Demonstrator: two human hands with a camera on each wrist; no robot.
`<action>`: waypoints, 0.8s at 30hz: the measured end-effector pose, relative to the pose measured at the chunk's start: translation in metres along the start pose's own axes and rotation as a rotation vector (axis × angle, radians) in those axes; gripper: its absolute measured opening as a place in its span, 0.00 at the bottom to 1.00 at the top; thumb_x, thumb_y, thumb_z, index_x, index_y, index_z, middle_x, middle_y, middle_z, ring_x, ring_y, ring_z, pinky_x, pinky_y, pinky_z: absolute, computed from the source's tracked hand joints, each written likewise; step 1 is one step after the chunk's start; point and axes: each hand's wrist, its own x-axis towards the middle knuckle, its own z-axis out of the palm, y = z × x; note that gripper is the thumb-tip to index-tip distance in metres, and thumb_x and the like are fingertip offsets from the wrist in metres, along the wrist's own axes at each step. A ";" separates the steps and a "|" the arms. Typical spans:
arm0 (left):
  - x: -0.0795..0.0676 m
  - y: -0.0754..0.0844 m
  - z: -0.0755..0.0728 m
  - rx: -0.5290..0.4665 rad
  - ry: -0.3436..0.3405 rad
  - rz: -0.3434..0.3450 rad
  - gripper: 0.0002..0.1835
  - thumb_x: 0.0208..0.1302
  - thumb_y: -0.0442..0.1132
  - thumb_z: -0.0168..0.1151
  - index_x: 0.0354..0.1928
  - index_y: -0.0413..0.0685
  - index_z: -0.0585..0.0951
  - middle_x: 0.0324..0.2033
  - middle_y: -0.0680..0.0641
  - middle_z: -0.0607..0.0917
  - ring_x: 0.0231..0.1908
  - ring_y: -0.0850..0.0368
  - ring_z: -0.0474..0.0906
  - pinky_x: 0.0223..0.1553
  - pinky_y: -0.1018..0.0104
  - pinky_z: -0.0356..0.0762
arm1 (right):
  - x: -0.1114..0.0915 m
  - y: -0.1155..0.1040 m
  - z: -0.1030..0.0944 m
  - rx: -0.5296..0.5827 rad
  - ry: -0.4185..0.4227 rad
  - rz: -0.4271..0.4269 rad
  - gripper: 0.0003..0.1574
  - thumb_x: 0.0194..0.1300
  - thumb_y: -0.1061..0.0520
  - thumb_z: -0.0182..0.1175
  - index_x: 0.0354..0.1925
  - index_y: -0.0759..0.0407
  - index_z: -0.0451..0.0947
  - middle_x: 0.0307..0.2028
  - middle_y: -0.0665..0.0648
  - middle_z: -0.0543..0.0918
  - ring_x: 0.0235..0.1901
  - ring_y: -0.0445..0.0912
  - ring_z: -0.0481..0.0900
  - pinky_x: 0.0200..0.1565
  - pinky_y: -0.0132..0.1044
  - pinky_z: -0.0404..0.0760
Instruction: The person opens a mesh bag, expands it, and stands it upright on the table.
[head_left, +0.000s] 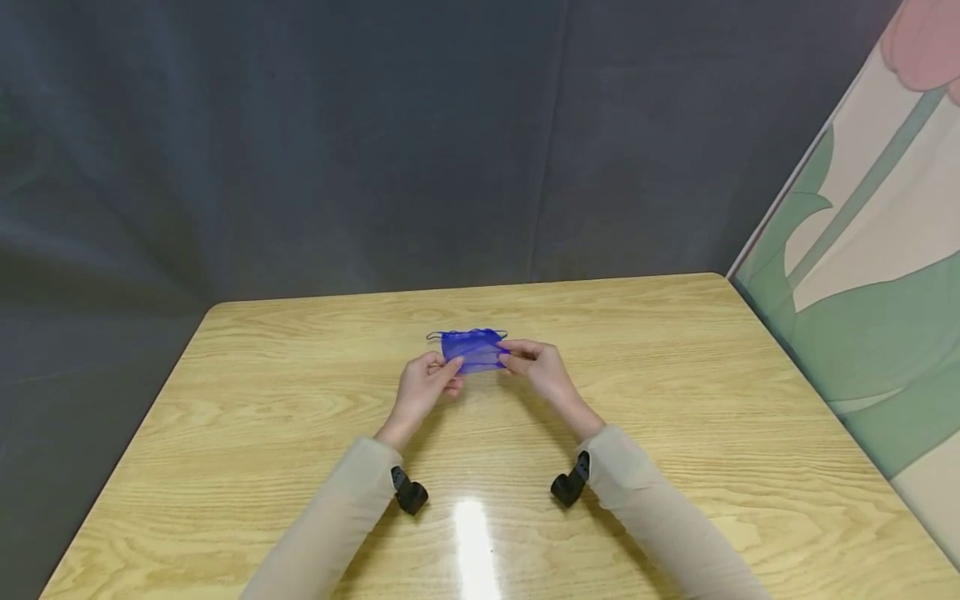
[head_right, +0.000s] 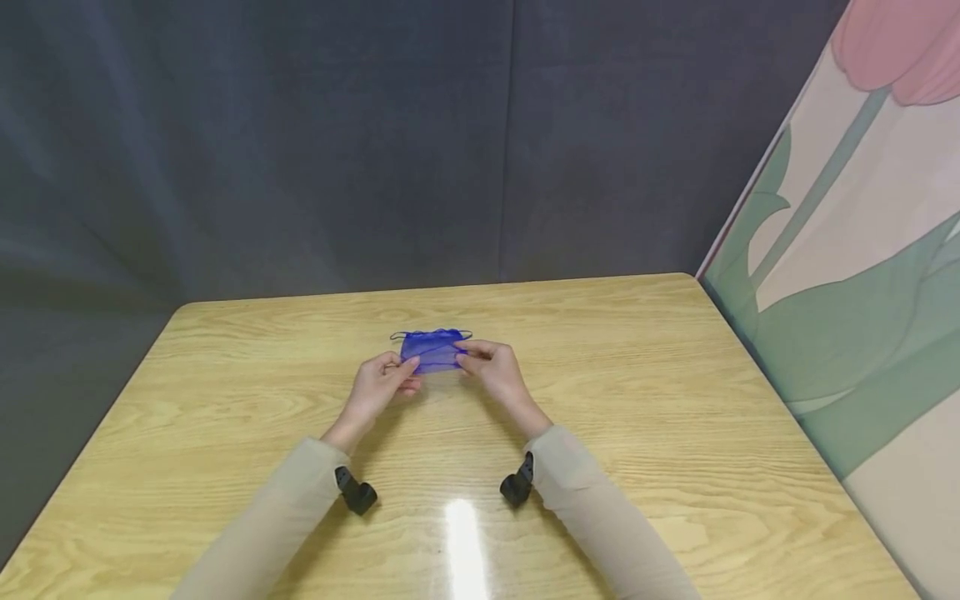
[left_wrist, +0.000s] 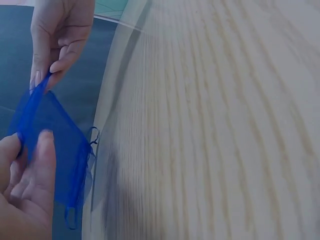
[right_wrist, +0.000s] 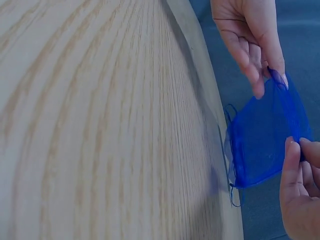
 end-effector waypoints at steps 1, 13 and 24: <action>0.000 0.000 0.001 -0.010 0.009 0.010 0.10 0.63 0.31 0.61 0.27 0.41 0.71 0.23 0.41 0.85 0.21 0.62 0.82 0.31 0.64 0.86 | 0.000 0.000 0.000 -0.002 0.009 0.008 0.18 0.65 0.62 0.60 0.53 0.67 0.79 0.33 0.55 0.86 0.34 0.49 0.85 0.46 0.48 0.84; 0.000 0.003 0.005 0.042 0.046 0.032 0.21 0.58 0.26 0.64 0.52 0.31 0.69 0.24 0.49 0.79 0.25 0.57 0.83 0.36 0.62 0.87 | 0.000 0.000 0.004 0.064 0.041 0.040 0.12 0.62 0.63 0.63 0.42 0.70 0.80 0.18 0.43 0.78 0.22 0.41 0.78 0.27 0.30 0.77; 0.002 0.000 0.008 0.113 0.042 0.062 0.14 0.57 0.27 0.64 0.44 0.32 0.73 0.19 0.50 0.80 0.20 0.59 0.81 0.30 0.59 0.86 | -0.001 0.002 0.007 0.047 0.054 -0.005 0.11 0.61 0.65 0.62 0.40 0.73 0.76 0.13 0.44 0.71 0.14 0.37 0.71 0.18 0.24 0.65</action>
